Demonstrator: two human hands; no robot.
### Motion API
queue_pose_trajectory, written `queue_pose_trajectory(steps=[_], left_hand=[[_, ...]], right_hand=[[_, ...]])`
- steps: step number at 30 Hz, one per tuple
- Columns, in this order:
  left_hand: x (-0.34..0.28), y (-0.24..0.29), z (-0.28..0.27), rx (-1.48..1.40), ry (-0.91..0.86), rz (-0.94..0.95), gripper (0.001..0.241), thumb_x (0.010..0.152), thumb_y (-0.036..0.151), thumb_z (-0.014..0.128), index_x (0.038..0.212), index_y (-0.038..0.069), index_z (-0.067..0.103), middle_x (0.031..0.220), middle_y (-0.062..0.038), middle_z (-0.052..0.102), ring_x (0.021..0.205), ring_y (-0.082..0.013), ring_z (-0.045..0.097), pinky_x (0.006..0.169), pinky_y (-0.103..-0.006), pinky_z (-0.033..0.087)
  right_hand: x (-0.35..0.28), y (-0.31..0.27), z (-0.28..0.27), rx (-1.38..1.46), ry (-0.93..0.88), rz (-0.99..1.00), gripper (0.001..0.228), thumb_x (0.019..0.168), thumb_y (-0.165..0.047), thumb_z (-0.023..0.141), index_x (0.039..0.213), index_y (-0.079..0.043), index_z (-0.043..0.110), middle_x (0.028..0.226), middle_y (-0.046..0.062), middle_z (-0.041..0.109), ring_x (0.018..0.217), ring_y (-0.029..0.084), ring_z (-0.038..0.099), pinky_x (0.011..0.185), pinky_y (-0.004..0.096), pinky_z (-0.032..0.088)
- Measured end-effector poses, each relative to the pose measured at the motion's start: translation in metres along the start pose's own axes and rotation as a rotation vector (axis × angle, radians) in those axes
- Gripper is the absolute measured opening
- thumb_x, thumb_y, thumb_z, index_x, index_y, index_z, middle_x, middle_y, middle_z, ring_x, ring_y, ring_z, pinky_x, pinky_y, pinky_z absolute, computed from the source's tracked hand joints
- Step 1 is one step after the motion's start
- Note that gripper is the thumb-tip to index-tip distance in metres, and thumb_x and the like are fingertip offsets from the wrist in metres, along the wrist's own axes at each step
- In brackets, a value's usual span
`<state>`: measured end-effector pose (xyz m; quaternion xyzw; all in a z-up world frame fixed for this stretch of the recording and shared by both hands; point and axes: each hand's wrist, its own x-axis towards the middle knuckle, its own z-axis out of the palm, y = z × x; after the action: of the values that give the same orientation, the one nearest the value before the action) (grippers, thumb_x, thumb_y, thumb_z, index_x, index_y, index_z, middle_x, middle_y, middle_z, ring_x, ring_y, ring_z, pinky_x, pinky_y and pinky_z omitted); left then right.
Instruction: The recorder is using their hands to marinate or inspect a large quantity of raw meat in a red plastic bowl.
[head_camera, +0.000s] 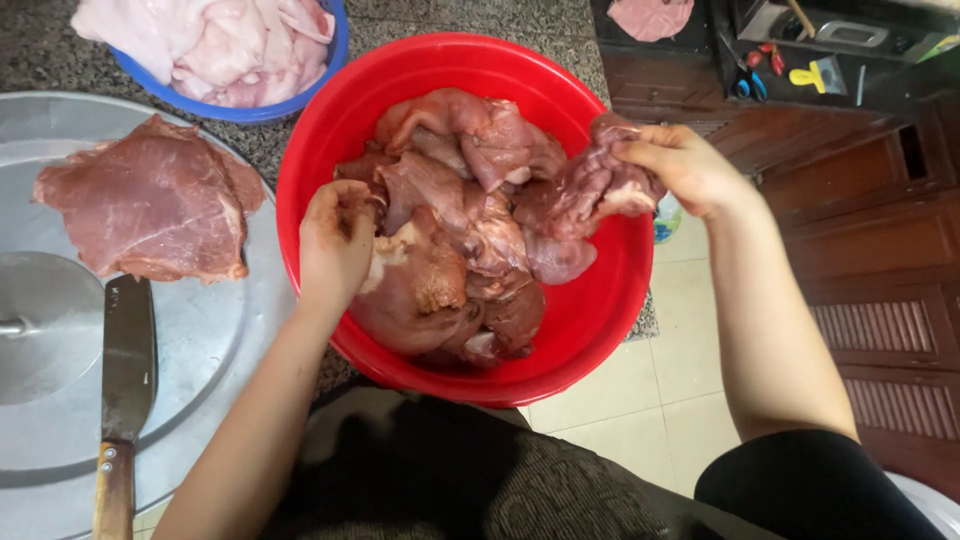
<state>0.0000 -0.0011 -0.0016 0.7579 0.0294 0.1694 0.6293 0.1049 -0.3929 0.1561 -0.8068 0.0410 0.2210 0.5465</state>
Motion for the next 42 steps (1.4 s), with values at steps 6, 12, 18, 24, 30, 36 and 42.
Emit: queue_pose_trajectory(steps=[6,12,18,24,30,36,42], left_hand=[[-0.001,-0.003,0.001,-0.028,0.012,0.027,0.019,0.097,0.0,0.065,0.116,0.0,0.064,0.106,-0.012,0.071,0.091,-0.0201,0.07,0.08,-0.0309,0.056],[0.0,-0.007,0.001,0.051,0.015,0.115,0.022,0.094,-0.002,0.065,0.116,0.0,0.064,0.108,-0.014,0.07,0.093,-0.0223,0.07,0.081,-0.0323,0.056],[-0.002,0.0,-0.002,0.041,0.01,0.034,0.021,0.094,-0.001,0.065,0.115,0.0,0.064,0.108,-0.014,0.07,0.086,-0.0216,0.069,0.075,-0.0323,0.056],[0.001,-0.002,0.001,0.069,0.023,0.061,0.021,0.095,-0.001,0.066,0.115,0.001,0.065,0.106,-0.012,0.071,0.087,-0.0187,0.068,0.076,-0.0314,0.056],[-0.001,-0.002,0.003,-0.018,0.006,0.027,0.02,0.097,-0.001,0.064,0.117,0.001,0.064,0.106,-0.011,0.069,0.088,-0.0185,0.067,0.077,-0.0295,0.055],[-0.002,-0.004,0.002,0.088,0.017,0.087,0.018,0.098,0.0,0.065,0.116,0.0,0.065,0.108,-0.013,0.07,0.093,-0.02,0.069,0.081,-0.0307,0.055],[0.0,-0.002,0.002,0.108,-0.005,0.045,0.017,0.097,0.002,0.066,0.114,0.0,0.065,0.106,-0.012,0.07,0.092,-0.0199,0.068,0.078,-0.0308,0.055]], right_hand=[[-0.003,-0.02,-0.024,0.017,-0.187,-0.073,0.019,0.101,-0.008,0.063,0.114,0.002,0.074,0.092,0.009,0.074,0.073,0.015,0.064,0.064,0.027,0.05],[0.013,-0.088,0.028,0.13,-0.192,-0.137,0.022,0.095,-0.005,0.058,0.113,-0.001,0.071,0.103,0.01,0.076,0.09,0.018,0.074,0.081,0.03,0.061],[0.089,-0.073,0.014,0.183,-0.207,-0.266,0.015,0.101,-0.007,0.067,0.112,0.003,0.066,0.105,0.01,0.074,0.089,0.018,0.071,0.08,0.033,0.06],[0.132,0.047,0.007,-0.771,0.116,-0.181,0.023,0.093,-0.022,0.073,0.105,-0.002,0.075,0.093,0.015,0.077,0.081,0.021,0.07,0.076,0.039,0.057],[0.036,0.082,0.083,-0.806,-0.057,0.351,0.086,0.078,-0.044,0.085,0.142,-0.007,0.042,0.109,0.017,0.068,0.094,0.035,0.078,0.087,0.046,0.063],[0.082,0.219,0.064,-0.958,0.506,-0.028,0.035,0.089,-0.023,0.065,0.12,-0.01,0.076,0.101,0.027,0.073,0.094,0.046,0.071,0.086,0.056,0.056],[0.036,0.143,0.038,-0.69,0.54,-0.178,0.025,0.095,-0.024,0.069,0.104,-0.002,0.075,0.093,0.026,0.073,0.095,0.039,0.074,0.084,0.05,0.057]])
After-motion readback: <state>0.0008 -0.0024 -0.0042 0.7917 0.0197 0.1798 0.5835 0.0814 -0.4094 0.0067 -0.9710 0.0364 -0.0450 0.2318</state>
